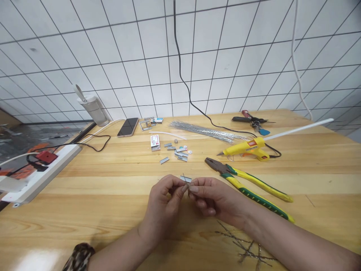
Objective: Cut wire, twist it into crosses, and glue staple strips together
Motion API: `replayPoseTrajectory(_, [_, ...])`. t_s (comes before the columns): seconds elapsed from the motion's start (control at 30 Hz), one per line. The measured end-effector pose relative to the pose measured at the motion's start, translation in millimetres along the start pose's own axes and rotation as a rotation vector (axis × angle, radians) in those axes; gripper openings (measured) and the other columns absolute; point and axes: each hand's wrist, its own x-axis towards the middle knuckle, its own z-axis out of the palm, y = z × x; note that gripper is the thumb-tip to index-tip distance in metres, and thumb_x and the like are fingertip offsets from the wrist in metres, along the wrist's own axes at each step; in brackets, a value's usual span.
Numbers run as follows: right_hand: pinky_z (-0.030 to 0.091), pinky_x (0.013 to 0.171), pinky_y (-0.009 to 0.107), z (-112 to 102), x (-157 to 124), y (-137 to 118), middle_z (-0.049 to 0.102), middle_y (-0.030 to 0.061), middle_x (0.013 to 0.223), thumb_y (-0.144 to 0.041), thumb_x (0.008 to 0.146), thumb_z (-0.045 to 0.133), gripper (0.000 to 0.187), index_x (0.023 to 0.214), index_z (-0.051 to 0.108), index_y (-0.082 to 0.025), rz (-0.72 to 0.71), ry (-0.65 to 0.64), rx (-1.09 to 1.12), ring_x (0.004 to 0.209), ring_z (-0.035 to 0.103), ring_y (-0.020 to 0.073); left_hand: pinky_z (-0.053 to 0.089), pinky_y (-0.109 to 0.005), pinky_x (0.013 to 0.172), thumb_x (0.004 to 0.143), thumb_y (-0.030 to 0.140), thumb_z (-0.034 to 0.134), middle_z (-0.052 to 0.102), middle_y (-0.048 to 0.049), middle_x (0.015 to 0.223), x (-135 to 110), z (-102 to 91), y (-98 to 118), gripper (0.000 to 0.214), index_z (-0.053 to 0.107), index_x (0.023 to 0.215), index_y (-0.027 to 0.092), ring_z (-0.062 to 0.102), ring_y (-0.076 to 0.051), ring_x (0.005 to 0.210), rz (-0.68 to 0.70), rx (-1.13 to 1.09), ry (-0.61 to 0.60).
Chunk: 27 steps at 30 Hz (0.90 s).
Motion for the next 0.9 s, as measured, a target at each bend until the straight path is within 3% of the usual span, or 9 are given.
replayPoseTrajectory(0.17, [0.019, 0.032, 0.012, -2.9, -1.8, -1.1, 0.058, -0.0007, 0.065, -0.027, 0.065, 0.073, 0.020, 0.066, 0.060, -0.012, 0.061, -0.047, 0.032, 0.043, 0.042, 0.0020, 0.046, -0.026, 0.065, 0.082, 0.025, 0.054, 0.062, -0.0024, 0.068, -0.4, 0.6, 2.3, 0.015, 0.059, 0.070, 0.017, 0.057, -0.016, 0.066, -0.061, -0.069, -0.020])
replayPoseTrajectory(0.3, [0.018, 0.029, 0.011, -3.0, -3.8, -3.2, 0.058, 0.0009, 0.061, -0.029, 0.071, 0.067, 0.019, 0.068, 0.063, -0.010, 0.118, -0.093, 0.048, 0.040, 0.041, 0.0025, 0.047, -0.028, 0.066, 0.082, 0.027, 0.055, 0.063, -0.0031, 0.067, -1.9, 0.5, 2.4, 0.016, 0.058, 0.069, 0.018, 0.058, -0.016, 0.066, -0.086, -0.140, -0.049])
replayPoseTrajectory(0.9, [0.021, 0.029, 0.009, -4.9, -3.8, -2.1, 0.058, 0.0001, 0.058, -0.024, 0.068, 0.069, 0.015, 0.064, 0.060, -0.012, 0.162, -0.147, 0.147, 0.040, 0.042, 0.0021, 0.046, -0.030, 0.068, 0.080, 0.028, 0.058, 0.062, -0.0032, 0.063, -4.4, 1.3, 2.6, 0.014, 0.057, 0.071, 0.017, 0.058, -0.018, 0.069, -0.169, -0.333, -0.072])
